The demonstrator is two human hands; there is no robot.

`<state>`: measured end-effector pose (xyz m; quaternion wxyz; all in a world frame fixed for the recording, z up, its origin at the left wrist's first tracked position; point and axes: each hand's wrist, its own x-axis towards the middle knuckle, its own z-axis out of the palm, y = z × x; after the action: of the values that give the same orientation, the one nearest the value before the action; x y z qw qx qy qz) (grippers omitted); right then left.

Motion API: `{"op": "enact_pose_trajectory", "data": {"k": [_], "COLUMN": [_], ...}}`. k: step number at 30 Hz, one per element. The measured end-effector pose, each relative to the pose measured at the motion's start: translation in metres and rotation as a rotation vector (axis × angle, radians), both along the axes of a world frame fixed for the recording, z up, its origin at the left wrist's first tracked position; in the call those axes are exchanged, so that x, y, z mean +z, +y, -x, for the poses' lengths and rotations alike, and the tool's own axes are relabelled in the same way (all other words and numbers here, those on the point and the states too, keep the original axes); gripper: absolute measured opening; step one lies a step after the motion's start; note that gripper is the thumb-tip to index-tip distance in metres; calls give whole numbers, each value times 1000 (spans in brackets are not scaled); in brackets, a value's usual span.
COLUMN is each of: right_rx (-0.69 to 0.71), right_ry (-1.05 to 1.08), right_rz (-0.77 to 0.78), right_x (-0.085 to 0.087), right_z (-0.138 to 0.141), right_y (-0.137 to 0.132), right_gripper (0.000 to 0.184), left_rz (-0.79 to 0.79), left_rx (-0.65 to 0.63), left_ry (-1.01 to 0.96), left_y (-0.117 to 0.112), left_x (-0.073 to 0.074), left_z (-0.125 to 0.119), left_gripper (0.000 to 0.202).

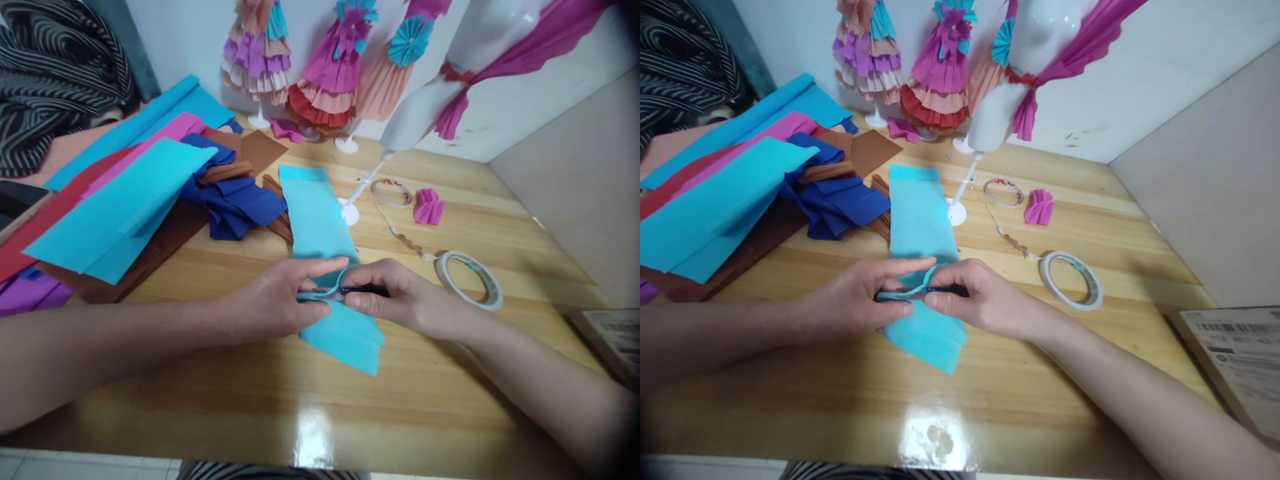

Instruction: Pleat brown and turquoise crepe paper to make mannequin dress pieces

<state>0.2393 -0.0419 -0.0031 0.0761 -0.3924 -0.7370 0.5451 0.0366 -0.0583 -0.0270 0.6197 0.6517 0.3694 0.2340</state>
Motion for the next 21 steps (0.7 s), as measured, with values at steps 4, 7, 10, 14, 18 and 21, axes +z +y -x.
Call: {"op": "enact_pose_trajectory", "data": {"k": [4, 7, 10, 14, 18, 21], "right_rx": [1, 4, -1, 8, 32, 42], "right_ry": [-15, -20, -29, -44, -38, -51], "right_rz": [-19, -11, -20, -44, -83, -113], "right_x": [2, 3, 4, 2, 0, 1], "right_z": [1, 2, 3, 3, 5, 7], "right_y": [0, -1, -1, -1, -1, -1], "right_gripper": [51, 50, 48, 44, 40, 39], "left_rz": [-44, -97, -103, -115, -110, -80], "left_rx": [-7, -1, -3, -9, -1, -8], "left_ry": [3, -9, -19, -31, -40, -68], "left_y": [1, 2, 2, 1, 2, 3], "left_x": [-2, -5, -7, -6, -7, -8], "left_z": [0, 1, 1, 1, 0, -1], "left_gripper": [65, 66, 65, 65, 65, 66]}}
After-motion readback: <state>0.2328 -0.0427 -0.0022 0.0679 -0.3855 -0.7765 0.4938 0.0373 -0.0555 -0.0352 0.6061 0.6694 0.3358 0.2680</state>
